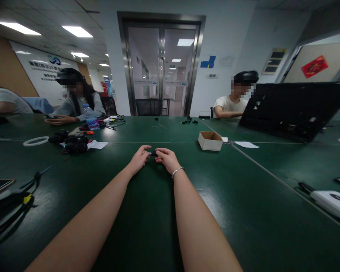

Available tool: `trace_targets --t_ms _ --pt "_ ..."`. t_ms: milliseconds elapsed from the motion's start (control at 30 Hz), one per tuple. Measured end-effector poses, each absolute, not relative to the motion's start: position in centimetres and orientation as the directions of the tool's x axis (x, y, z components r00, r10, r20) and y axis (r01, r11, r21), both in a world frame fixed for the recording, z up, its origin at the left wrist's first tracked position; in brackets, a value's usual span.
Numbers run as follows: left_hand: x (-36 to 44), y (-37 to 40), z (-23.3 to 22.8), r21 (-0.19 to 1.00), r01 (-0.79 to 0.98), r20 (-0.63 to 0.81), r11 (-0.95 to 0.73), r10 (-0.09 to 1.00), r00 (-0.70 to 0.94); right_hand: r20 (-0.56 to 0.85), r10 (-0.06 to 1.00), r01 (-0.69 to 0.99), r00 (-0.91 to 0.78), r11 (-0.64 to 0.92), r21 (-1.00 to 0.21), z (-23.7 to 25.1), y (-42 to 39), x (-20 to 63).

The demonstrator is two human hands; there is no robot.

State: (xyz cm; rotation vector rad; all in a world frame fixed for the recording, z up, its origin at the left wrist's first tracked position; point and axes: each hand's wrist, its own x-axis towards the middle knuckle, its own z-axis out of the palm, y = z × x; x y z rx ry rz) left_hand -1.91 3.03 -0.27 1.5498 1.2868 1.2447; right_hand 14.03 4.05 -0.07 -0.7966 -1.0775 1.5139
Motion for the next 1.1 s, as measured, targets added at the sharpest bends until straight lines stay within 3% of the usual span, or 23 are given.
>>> trace_targets --t_ms 333,500,1100 --pt "-2.01 3.25 -0.53 0.97 0.186 0.158 -0.157 0.987 0.01 0.06 0.975 -0.375 -0.212 -0.025 -0.927 0.07 3.93 14.08" --pt "-2.04 3.38 -0.75 0.945 0.251 0.213 -0.21 0.977 0.015 0.067 0.97 -0.372 -0.232 -0.025 -0.928 0.07 3.93 14.06" --pt "-1.92 3.03 -0.18 0.951 0.246 0.193 -0.189 0.981 0.011 0.075 0.966 -0.362 -0.248 -0.02 -0.932 0.23 3.82 14.12"
